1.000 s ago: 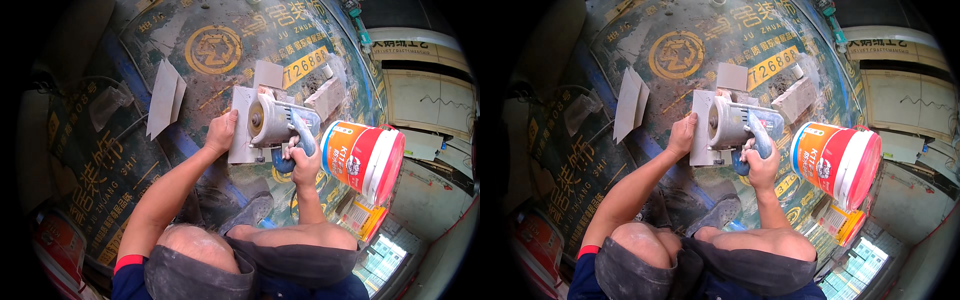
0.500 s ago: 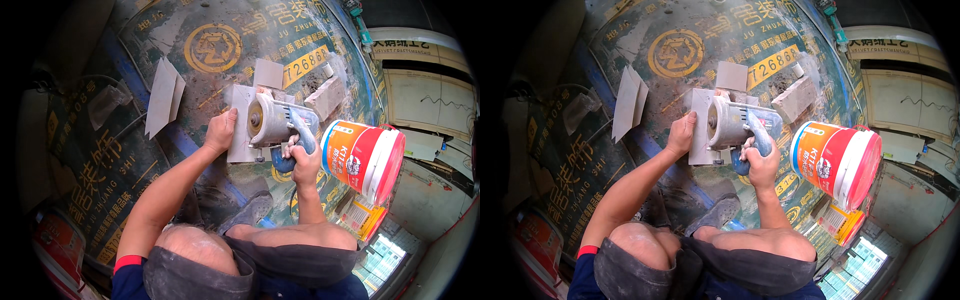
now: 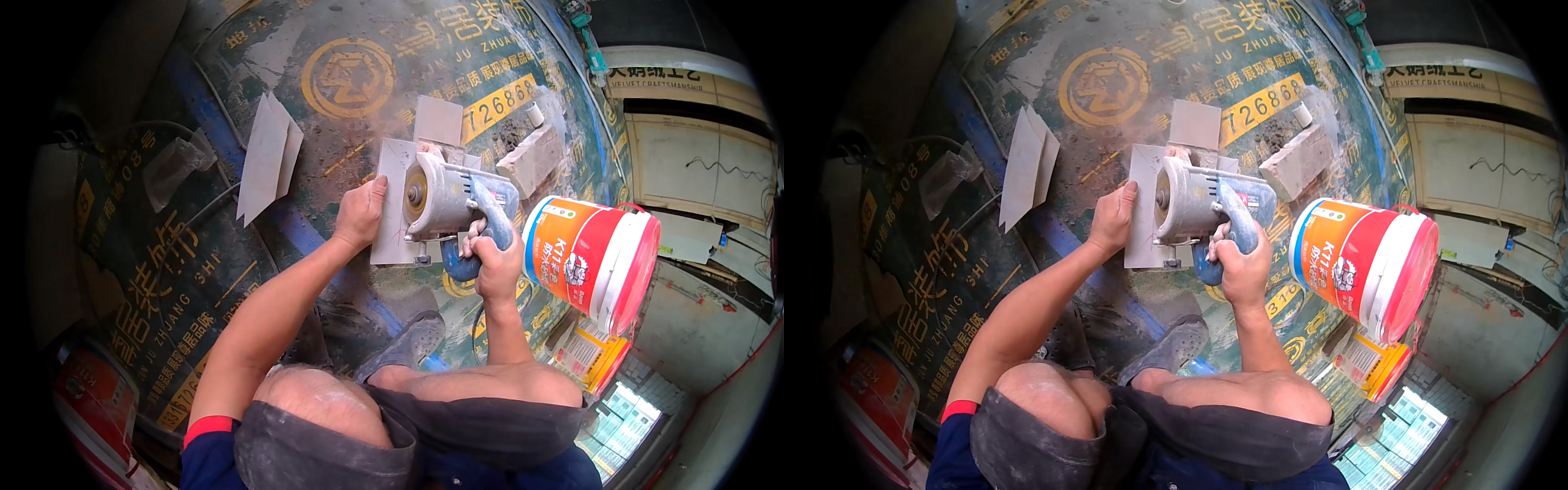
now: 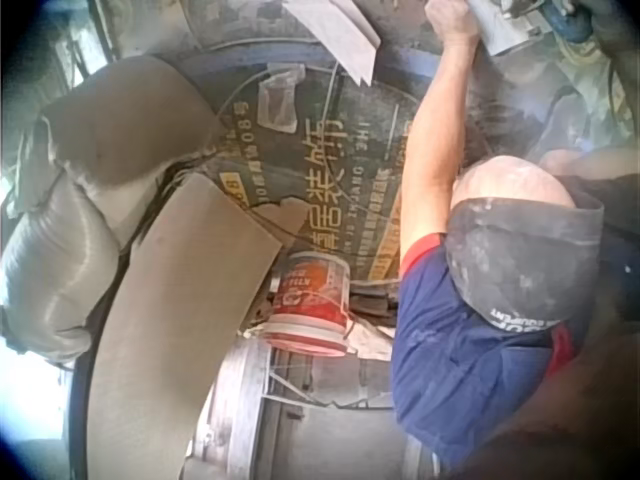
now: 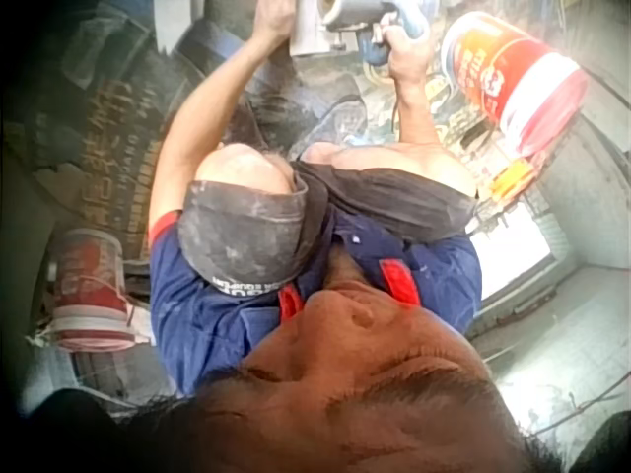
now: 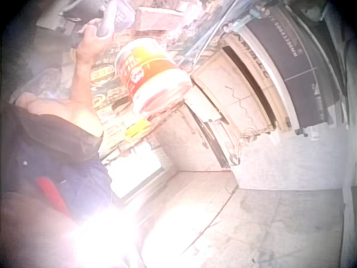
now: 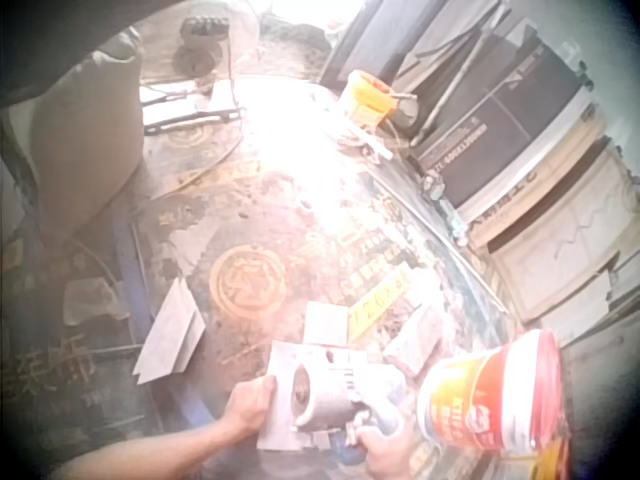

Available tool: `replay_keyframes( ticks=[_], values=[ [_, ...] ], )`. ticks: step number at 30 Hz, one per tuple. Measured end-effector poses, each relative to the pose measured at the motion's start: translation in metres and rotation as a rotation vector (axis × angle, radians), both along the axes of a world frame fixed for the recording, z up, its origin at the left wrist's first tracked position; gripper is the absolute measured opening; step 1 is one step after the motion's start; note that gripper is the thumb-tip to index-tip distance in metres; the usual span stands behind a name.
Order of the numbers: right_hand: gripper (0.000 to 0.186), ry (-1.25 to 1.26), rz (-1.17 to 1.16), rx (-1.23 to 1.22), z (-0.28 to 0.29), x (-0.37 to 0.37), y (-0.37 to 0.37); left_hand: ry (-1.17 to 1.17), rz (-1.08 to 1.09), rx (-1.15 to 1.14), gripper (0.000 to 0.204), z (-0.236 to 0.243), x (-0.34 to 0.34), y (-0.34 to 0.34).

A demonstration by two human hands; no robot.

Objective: The person uses a circular saw to cut straight lines into ceramic tiles while sitting on the floor, handling the tiles by hand and moving cut pieces aside.

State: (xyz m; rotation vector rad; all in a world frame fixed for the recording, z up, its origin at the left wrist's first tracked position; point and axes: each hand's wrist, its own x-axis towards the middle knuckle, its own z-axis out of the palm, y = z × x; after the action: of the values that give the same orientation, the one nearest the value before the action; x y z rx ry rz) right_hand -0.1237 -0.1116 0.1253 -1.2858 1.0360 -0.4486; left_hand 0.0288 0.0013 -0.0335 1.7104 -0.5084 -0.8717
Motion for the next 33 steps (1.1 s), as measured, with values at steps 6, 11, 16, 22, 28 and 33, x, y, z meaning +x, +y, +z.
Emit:
replay_keyframes(
  ticks=[6, 11, 16, 22, 28, 33],
  values=[
    [0.016, 0.007, 0.006, 0.001, 0.0016, -0.0003, 0.0014, -0.002, 0.019, -0.031, 0.052, 0.0011, 0.0008, 0.0002],
    [0.015, 0.005, 0.012, 0.001, 0.0034, -0.0003, 0.0023, -0.012, 0.015, -0.028, 0.051, 0.0014, 0.0005, 0.001],
    [0.016, 0.026, 0.025, 0.005, 0.0045, 0.0011, 0.0011, -0.028, 0.009, -0.011, 0.051, -0.0007, 0.0009, 0.0002],
    [0.014, 0.023, 0.007, 0.002, 0.0038, 0.0012, 0.0014, 0.041, 0.021, -0.028, 0.054, -0.0016, -0.0014, -0.0001],
    [0.017, 0.067, 0.032, -0.002, 0.0043, -0.0002, 0.0009, 0.029, 0.047, -0.032, 0.053, -0.0021, -0.0019, -0.0009],
    [0.017, 0.061, 0.023, 0.005, 0.0038, -0.0018, 0.003, 0.0, 0.073, -0.044, 0.052, -0.0023, -0.0034, -0.001]
  ],
)
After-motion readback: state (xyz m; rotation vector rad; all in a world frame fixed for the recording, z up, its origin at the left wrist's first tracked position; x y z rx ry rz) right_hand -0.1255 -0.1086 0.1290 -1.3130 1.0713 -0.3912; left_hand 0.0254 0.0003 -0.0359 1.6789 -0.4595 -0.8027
